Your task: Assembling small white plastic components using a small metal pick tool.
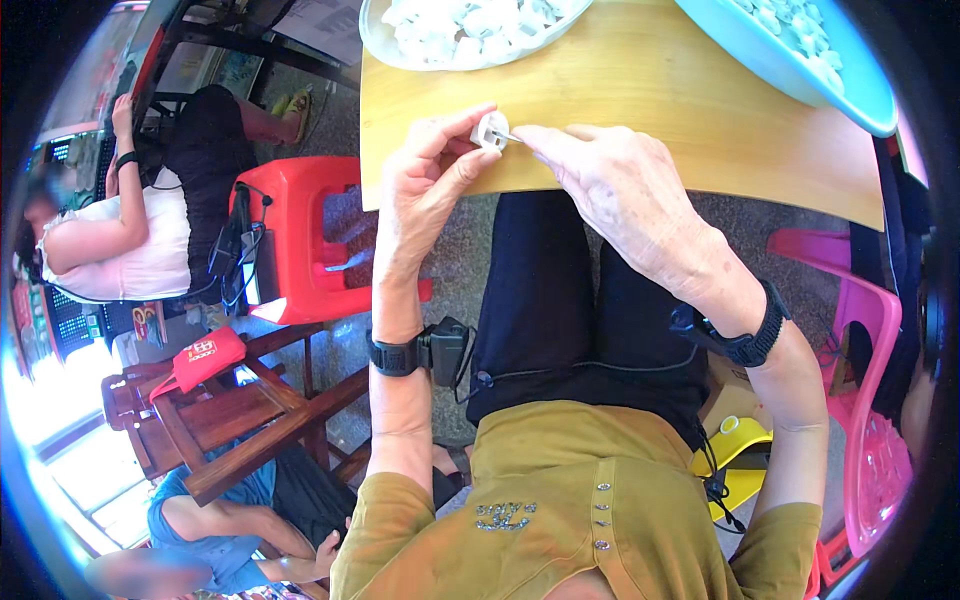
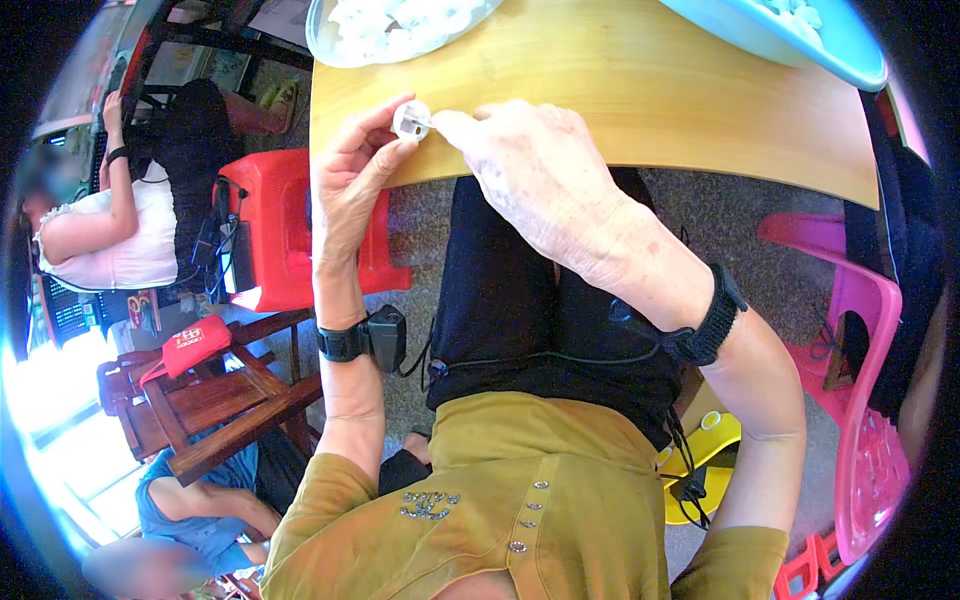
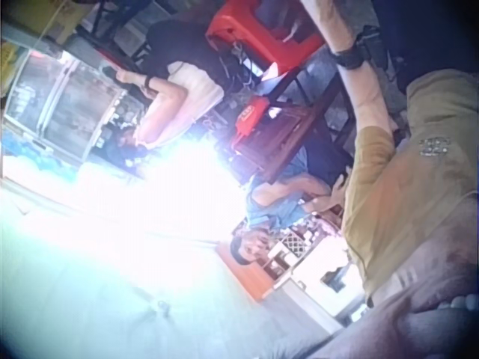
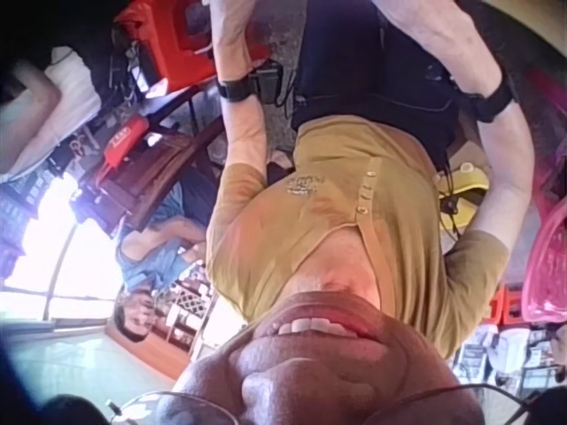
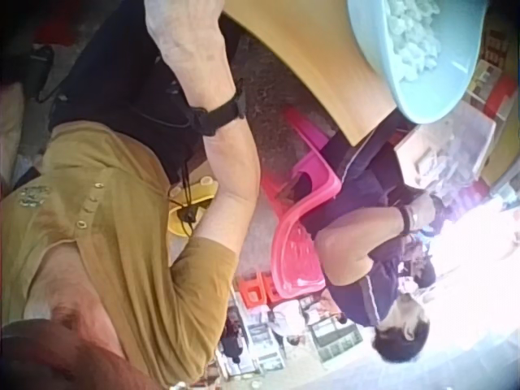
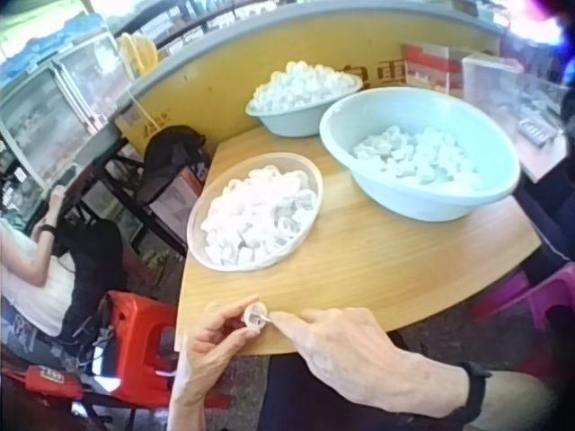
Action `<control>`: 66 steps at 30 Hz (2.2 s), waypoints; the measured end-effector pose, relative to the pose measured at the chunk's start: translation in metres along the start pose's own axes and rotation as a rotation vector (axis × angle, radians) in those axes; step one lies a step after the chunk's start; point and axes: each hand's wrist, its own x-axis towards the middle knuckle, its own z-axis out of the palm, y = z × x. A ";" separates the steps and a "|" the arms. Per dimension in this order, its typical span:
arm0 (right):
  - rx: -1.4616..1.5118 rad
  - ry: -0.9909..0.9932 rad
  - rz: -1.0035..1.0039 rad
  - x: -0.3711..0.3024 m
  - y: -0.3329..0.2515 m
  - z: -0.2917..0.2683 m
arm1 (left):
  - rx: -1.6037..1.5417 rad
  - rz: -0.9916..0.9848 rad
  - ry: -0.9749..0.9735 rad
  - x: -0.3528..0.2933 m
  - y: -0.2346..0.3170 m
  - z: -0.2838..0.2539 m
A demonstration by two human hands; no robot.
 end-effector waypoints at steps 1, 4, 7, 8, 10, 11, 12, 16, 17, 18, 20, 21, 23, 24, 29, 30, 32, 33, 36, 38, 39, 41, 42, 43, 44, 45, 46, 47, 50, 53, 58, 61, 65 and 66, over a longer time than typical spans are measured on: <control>-0.006 -0.002 0.000 0.000 0.000 0.000 | 0.014 0.012 -0.004 0.000 -0.001 -0.001; -0.054 -0.027 0.005 0.000 -0.002 -0.001 | 0.030 0.027 -0.012 0.000 -0.003 -0.002; -0.102 -0.059 0.008 -0.001 -0.005 -0.001 | 0.048 0.033 -0.014 0.000 -0.001 -0.001; -0.108 -0.067 0.007 -0.001 -0.005 -0.001 | 0.064 0.035 -0.014 -0.001 0.000 -0.001; -0.082 -0.048 0.001 -0.001 -0.004 0.001 | 0.076 0.041 -0.016 -0.001 0.000 -0.002; -0.056 -0.029 -0.004 -0.002 -0.004 0.001 | 0.088 0.045 -0.019 -0.002 0.000 -0.003; -0.057 -0.029 -0.004 -0.002 -0.003 0.001 | 0.086 0.045 -0.019 -0.001 0.000 -0.003; -0.082 -0.061 0.011 -0.002 -0.004 0.000 | 0.082 0.047 -0.019 0.000 0.000 -0.002; -0.104 -0.077 0.015 -0.002 -0.004 -0.001 | 0.078 0.047 -0.018 0.001 -0.001 -0.001; -0.102 -0.078 0.015 -0.002 -0.005 0.000 | 0.079 0.045 -0.017 0.001 -0.001 -0.001; -0.202 -0.087 0.002 -0.001 -0.008 0.002 | 0.158 0.085 -0.027 0.002 0.000 -0.002; -0.203 -0.089 0.003 -0.001 -0.012 0.002 | 0.156 0.084 -0.028 0.002 0.000 -0.002; -0.378 -0.150 0.011 0.000 -0.020 0.000 | 0.142 0.083 -0.020 0.003 0.000 -0.002; -0.386 -0.147 0.009 -0.001 -0.022 0.000 | 0.139 0.091 -0.019 0.003 -0.001 -0.002; -0.625 -0.127 0.005 -0.004 -0.030 0.009 | 0.108 0.007 0.007 -0.001 -0.012 -0.004; -0.644 -0.136 0.006 -0.004 -0.030 0.012 | 0.045 -0.024 0.019 -0.004 -0.014 -0.003; -0.672 -0.145 -0.029 -0.002 -0.031 0.015 | 0.164 0.065 0.004 -0.005 -0.005 -0.005; -0.567 -0.180 -0.013 -0.001 -0.032 0.016 | 0.142 0.060 0.008 -0.008 -0.003 -0.008; -0.245 -0.141 -0.031 0.002 -0.013 0.004 | 0.142 0.064 0.008 -0.004 -0.002 -0.006; -0.060 -0.116 -0.052 0.002 -0.001 -0.009 | 0.147 0.063 -0.007 -0.002 -0.001 -0.007; 0.041 -0.032 -0.014 -0.002 0.002 -0.016 | -0.021 -0.021 0.028 -0.001 0.006 -0.005; 0.208 0.071 0.091 -0.008 0.005 -0.031 | -0.170 -0.061 0.062 0.002 0.021 -0.006; 0.201 0.080 0.101 -0.012 0.009 -0.034 | -0.134 -0.059 0.073 0.004 0.032 -0.011; 0.220 0.135 0.102 -0.017 0.015 -0.035 | -0.110 -0.020 0.065 0.012 0.042 -0.015; 0.237 0.191 0.105 -0.022 0.019 -0.038 | -0.088 0.020 0.054 0.023 0.048 -0.017; 0.231 0.202 0.117 -0.025 0.019 -0.041 | -0.041 0.054 0.071 0.035 0.052 -0.020; 0.232 0.220 0.117 -0.028 0.018 -0.045 | 0.006 0.089 0.083 0.048 0.056 -0.019; 0.231 0.239 0.119 -0.030 0.017 -0.050 | -0.001 0.102 0.127 0.061 0.062 -0.015; 0.221 0.252 0.158 -0.032 0.005 -0.072 | 0.068 0.185 0.091 0.098 0.048 -0.030; 0.142 0.341 0.200 -0.035 0.000 -0.103 | 0.160 0.226 0.078 0.110 0.047 -0.023; -0.158 0.480 0.219 -0.022 0.019 -0.173 | 0.376 0.219 0.111 0.089 0.048 0.002; -0.369 0.317 0.311 -0.002 0.059 -0.197 | 0.331 0.250 0.115 0.063 0.061 0.021; -0.524 0.144 0.380 0.025 0.113 -0.199 | 0.222 0.170 0.052 0.036 0.050 0.036; -0.552 0.087 0.396 0.029 0.126 -0.196 | 0.212 0.170 0.048 0.031 0.046 0.037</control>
